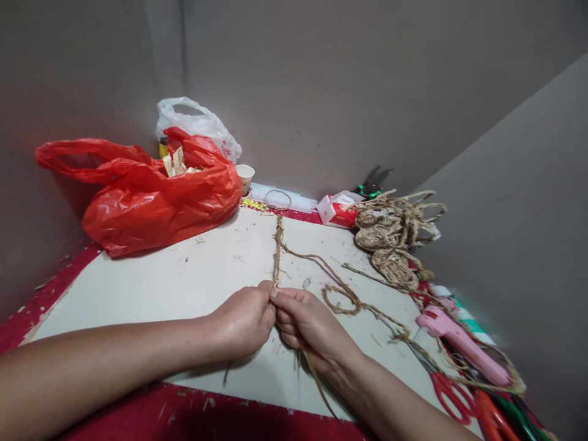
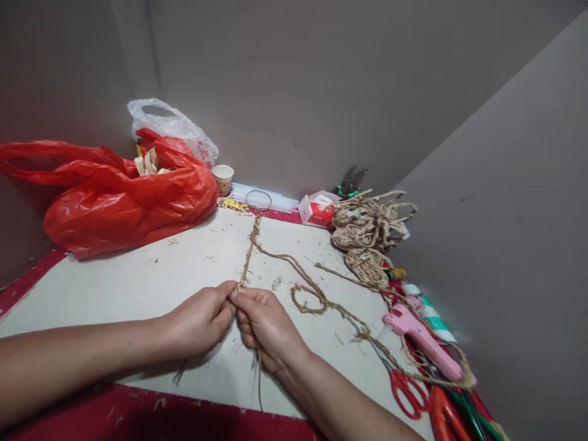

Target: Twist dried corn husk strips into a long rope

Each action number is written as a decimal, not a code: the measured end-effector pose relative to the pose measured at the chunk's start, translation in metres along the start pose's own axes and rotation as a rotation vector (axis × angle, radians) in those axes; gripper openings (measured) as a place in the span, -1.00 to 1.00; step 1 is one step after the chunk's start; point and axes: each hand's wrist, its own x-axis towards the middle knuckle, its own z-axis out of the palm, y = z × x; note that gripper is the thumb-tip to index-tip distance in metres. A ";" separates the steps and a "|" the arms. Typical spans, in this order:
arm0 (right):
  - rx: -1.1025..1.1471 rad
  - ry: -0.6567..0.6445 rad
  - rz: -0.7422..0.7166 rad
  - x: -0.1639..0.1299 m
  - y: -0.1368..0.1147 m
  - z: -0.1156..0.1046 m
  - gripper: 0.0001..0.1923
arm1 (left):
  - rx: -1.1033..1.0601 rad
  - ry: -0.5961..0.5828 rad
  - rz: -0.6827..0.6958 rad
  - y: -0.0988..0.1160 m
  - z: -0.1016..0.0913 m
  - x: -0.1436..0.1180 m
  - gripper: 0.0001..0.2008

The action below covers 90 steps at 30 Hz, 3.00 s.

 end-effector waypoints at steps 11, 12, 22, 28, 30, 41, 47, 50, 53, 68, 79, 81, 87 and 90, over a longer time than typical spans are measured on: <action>-0.004 -0.057 0.046 0.000 -0.005 -0.007 -0.72 | -0.046 0.139 0.078 -0.002 -0.036 0.018 -0.78; -0.005 -0.066 0.047 0.001 -0.006 -0.008 -0.72 | -0.143 0.084 0.082 -0.005 -0.033 0.020 -0.79; -0.235 -0.139 0.033 0.001 -0.015 -0.016 -0.69 | -0.217 -0.155 0.115 -0.011 -0.029 0.023 -0.73; -0.804 -0.052 -0.248 0.000 -0.015 -0.019 -0.69 | -0.233 -0.198 0.061 -0.010 -0.031 0.025 -0.76; -1.025 0.040 -0.371 -0.002 -0.013 -0.017 -0.69 | -0.321 -0.208 0.011 -0.013 -0.026 0.027 -0.77; -1.249 0.058 -0.374 -0.024 -0.027 -0.010 -0.69 | -0.485 -0.096 -0.027 -0.013 -0.019 0.024 -0.81; -1.209 0.073 -0.392 -0.020 -0.001 0.000 -0.72 | -0.687 -0.117 -0.053 -0.010 -0.013 0.019 -0.74; -1.331 0.062 -0.351 -0.030 0.000 0.006 -0.74 | -0.683 -0.099 -0.090 -0.012 -0.012 0.019 -0.78; -1.347 -0.193 -0.275 -0.046 -0.015 0.008 -0.71 | -0.699 -0.097 -0.117 -0.010 -0.015 0.018 -0.83; -0.480 -0.120 -0.027 0.003 -0.018 -0.016 -0.56 | -0.841 -0.228 -0.011 -0.012 -0.019 0.022 -0.73; -0.236 -0.103 0.077 0.006 -0.015 -0.017 -0.64 | -0.237 -0.226 0.119 -0.018 -0.029 0.022 -0.79; -0.238 -0.048 0.055 0.005 -0.012 -0.014 -0.67 | -0.103 -0.234 0.127 -0.013 -0.035 0.020 -0.73; -0.249 0.056 -0.012 0.006 -0.002 -0.010 -0.71 | 0.339 -0.076 0.086 0.010 -0.039 0.003 -0.71; -0.147 0.025 -0.026 0.005 0.001 -0.008 -0.59 | 0.540 -0.032 0.123 0.015 -0.029 -0.005 -0.72</action>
